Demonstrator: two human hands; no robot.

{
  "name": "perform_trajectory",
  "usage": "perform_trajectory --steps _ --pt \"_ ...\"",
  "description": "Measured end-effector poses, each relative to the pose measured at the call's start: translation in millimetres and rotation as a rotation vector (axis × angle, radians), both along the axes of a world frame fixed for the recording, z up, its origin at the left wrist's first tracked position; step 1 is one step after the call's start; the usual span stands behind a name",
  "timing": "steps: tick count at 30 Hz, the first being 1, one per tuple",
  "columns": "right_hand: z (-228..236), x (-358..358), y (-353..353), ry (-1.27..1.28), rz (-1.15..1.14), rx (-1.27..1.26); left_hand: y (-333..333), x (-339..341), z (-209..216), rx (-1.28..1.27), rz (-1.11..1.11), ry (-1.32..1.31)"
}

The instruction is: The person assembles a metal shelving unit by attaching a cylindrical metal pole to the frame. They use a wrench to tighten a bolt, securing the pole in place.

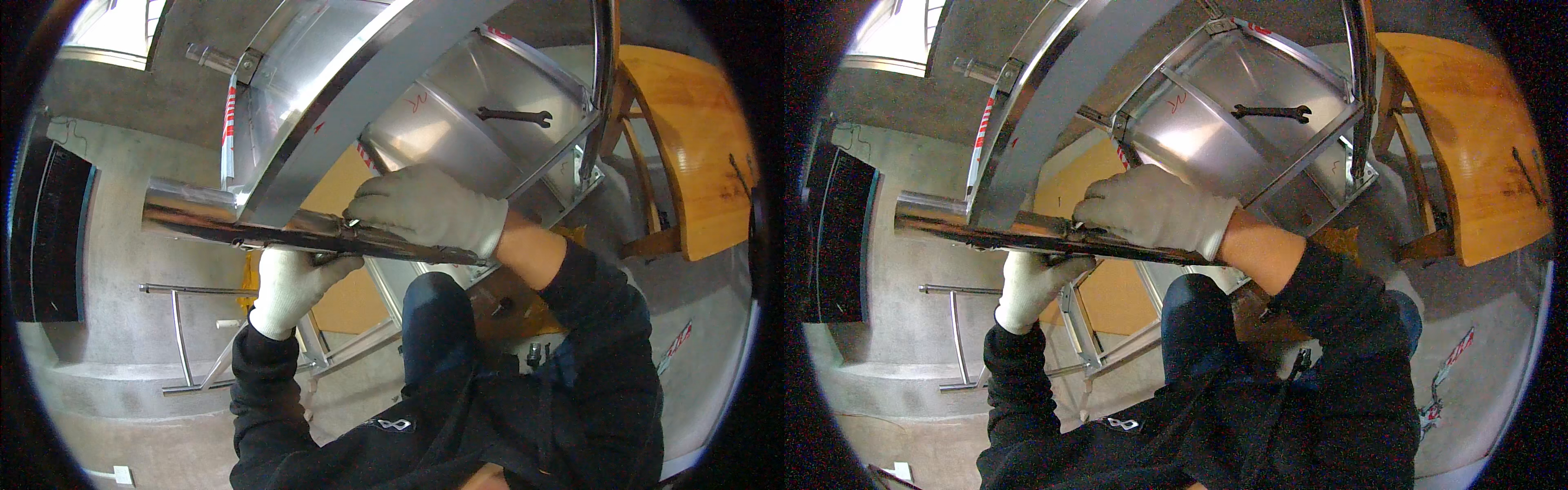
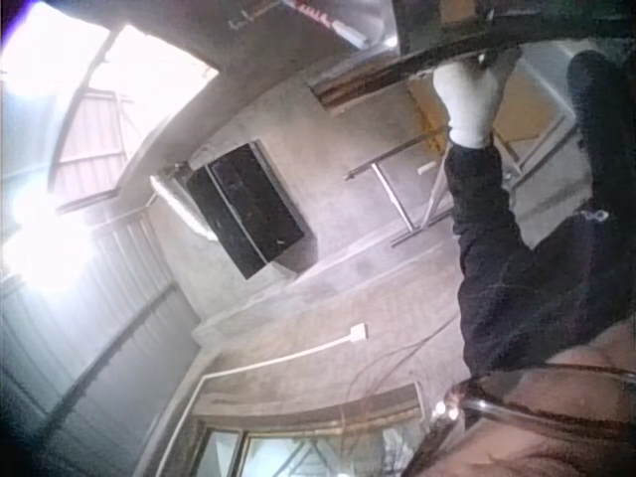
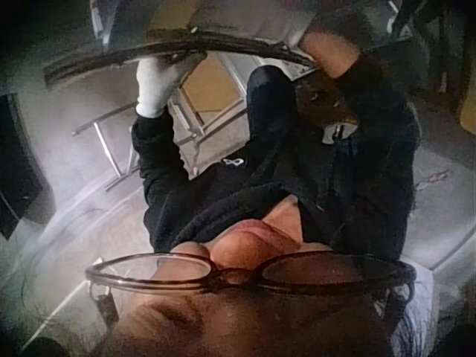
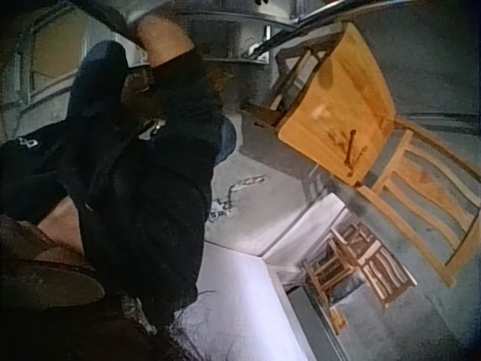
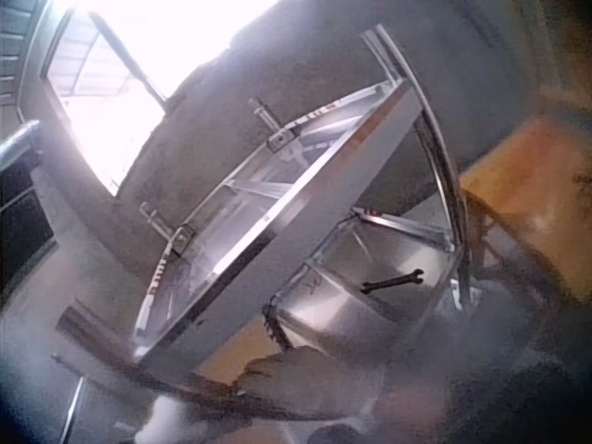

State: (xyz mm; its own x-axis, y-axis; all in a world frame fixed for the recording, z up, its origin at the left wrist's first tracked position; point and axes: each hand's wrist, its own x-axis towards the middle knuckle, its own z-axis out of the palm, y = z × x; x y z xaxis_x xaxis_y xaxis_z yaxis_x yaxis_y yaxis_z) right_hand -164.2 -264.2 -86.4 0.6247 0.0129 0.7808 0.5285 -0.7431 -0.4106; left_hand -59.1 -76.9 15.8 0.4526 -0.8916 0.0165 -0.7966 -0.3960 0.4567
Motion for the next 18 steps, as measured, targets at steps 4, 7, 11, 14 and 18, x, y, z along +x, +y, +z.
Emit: perform_trajectory --steps 4,7,11,14,18 --pt "3 9 -6 -0.018 -0.035 -0.154 3 3 -1 0.018 0.019 -0.019" --pt "6 10 -10 -0.010 -0.006 -0.160 4 2 -1 0.032 0.048 0.031" --pt "2 14 -11 0.018 0.064 -0.126 0 0 0 0.032 0.059 0.095" --pt "4 18 -14 -0.024 0.056 -0.190 2 1 -1 0.010 0.054 0.108" --pt "15 12 -16 0.054 0.024 -0.279 1 -4 1 -0.011 0.081 0.161"
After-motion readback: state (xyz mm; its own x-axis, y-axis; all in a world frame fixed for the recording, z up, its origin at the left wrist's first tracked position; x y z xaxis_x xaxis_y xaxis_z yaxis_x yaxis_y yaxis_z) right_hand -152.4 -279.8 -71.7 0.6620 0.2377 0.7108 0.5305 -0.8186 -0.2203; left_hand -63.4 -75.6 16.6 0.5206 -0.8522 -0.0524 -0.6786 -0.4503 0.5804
